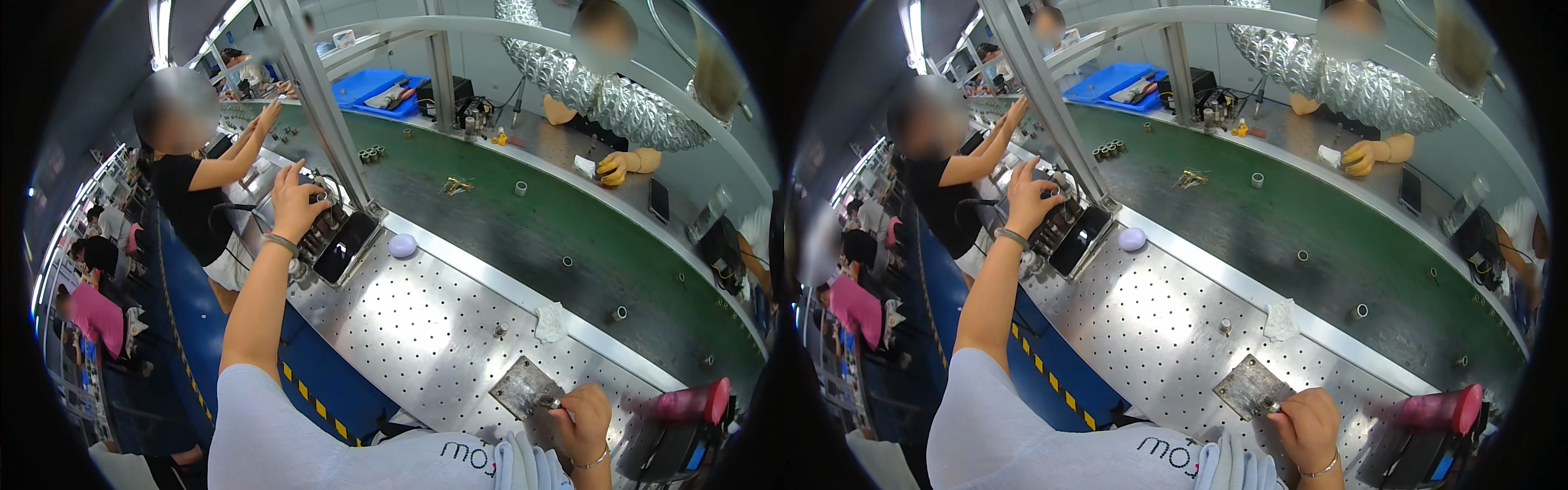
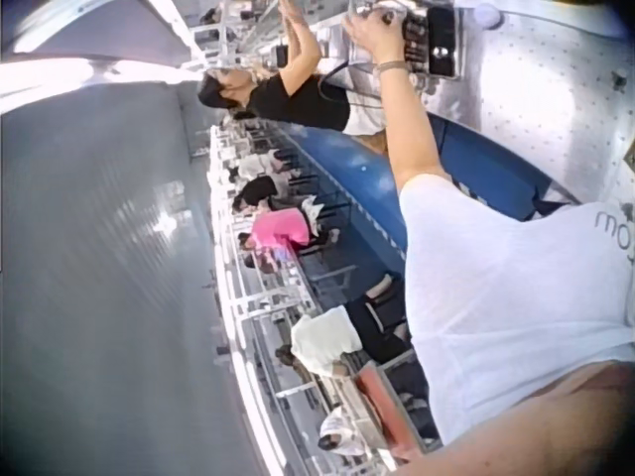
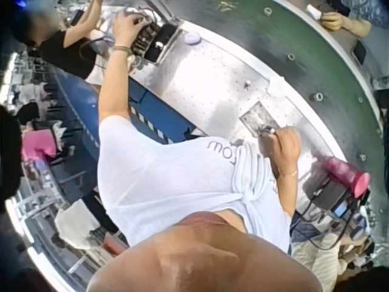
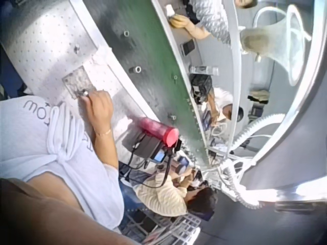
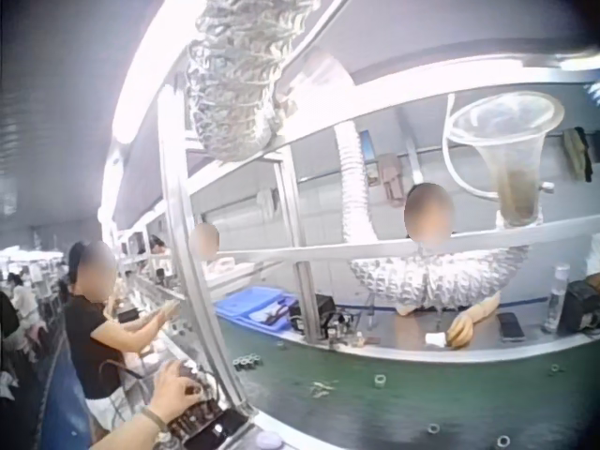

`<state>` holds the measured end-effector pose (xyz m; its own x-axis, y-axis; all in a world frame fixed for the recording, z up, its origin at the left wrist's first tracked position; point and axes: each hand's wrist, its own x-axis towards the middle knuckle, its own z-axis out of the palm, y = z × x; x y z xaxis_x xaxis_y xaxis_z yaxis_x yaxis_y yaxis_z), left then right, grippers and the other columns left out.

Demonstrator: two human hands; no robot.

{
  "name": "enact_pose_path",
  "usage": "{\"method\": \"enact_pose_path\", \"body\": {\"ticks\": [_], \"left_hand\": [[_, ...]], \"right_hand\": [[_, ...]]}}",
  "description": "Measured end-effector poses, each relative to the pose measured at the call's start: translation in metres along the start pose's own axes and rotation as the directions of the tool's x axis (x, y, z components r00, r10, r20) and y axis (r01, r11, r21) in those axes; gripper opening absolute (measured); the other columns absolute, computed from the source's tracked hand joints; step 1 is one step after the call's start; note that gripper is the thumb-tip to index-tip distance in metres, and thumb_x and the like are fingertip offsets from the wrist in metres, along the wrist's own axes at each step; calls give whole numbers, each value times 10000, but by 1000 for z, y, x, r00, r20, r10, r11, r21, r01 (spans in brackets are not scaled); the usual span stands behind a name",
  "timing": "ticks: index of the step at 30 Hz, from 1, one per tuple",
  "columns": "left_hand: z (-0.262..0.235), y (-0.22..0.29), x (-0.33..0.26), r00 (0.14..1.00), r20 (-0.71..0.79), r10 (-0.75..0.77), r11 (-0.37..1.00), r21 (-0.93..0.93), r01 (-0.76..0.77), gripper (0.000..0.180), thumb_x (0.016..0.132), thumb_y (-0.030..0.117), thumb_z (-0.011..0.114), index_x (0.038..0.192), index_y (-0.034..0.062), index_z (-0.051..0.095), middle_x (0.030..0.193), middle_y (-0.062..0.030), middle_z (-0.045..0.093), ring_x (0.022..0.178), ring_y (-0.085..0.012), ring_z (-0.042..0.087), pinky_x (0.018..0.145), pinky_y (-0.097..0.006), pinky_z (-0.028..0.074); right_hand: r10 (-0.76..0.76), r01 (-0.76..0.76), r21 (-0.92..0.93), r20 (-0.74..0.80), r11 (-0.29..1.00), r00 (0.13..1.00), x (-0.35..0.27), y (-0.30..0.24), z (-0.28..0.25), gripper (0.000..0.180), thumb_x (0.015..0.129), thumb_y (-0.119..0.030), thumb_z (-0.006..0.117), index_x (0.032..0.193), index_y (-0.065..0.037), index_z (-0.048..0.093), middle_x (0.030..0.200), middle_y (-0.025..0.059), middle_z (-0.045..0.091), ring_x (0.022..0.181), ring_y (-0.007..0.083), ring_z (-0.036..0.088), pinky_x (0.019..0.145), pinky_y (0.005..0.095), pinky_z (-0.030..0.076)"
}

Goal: The person picks up small cylindrical metal components from a conveyor belt and places them into a metal jig. They then use a soldering iron to apply solder to the components while holding them in place. The person repeats this process for multiple components.

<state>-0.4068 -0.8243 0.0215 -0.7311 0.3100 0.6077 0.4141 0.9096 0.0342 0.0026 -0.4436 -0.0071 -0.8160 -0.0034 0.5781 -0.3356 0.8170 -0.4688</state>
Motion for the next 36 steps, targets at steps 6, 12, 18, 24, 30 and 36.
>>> {"method": "enact_pose_path", "body": {"ticks": [6,12,18,24,30,36], "left_hand": [[10,-4,9,997,71,-19,999,45,16,269,581,263,815,817,151,754,1394,-91,439,1310,-362,311,1033,-467,305],[3,-6,21,983,183,12,998,63,-24,282,582,279,813,829,155,756,1407,-92,430,1320,-357,309,1039,-467,303],[2,-11,21,982,166,88,995,35,-95,242,579,277,808,782,160,749,1397,-95,443,1323,-348,309,1022,-477,300],[-11,-13,-6,995,48,85,996,-7,-85,237,567,249,821,772,154,750,1384,-87,455,1317,-350,317,1027,-468,302],[-2,-10,-21,996,19,89,996,11,-89,241,561,226,816,782,152,754,1383,-69,460,1314,-339,325,1027,-469,305],[1,-15,-13,988,115,104,991,72,-113,247,559,221,816,790,157,758,1372,-65,473,1309,-335,338,1021,-459,317]], "right_hand": [[-3,4,-37,20,999,1000,-1,0,0,232,687,-158,746,756,-26,568,691,91,585,614,273,544,556,359,433],[-1,2,-24,18,1000,1000,-1,-1,0,233,684,-151,748,759,-26,567,692,91,581,617,275,544,559,358,435],[-1,1,-23,23,1000,1000,-1,-2,0,234,682,-142,746,765,-25,562,691,89,576,616,273,541,564,358,437],[-11,11,-34,22,999,1000,0,-2,0,235,686,-136,743,781,-26,558,694,87,573,616,273,537,564,358,433],[-25,25,-16,20,1000,999,1,-2,-1,234,683,-127,745,779,-25,557,695,89,571,615,273,533,561,355,429],[-27,27,-17,15,1000,1000,1,-3,1,232,683,-118,744,776,-20,556,691,93,567,613,273,530,560,354,428]]}}
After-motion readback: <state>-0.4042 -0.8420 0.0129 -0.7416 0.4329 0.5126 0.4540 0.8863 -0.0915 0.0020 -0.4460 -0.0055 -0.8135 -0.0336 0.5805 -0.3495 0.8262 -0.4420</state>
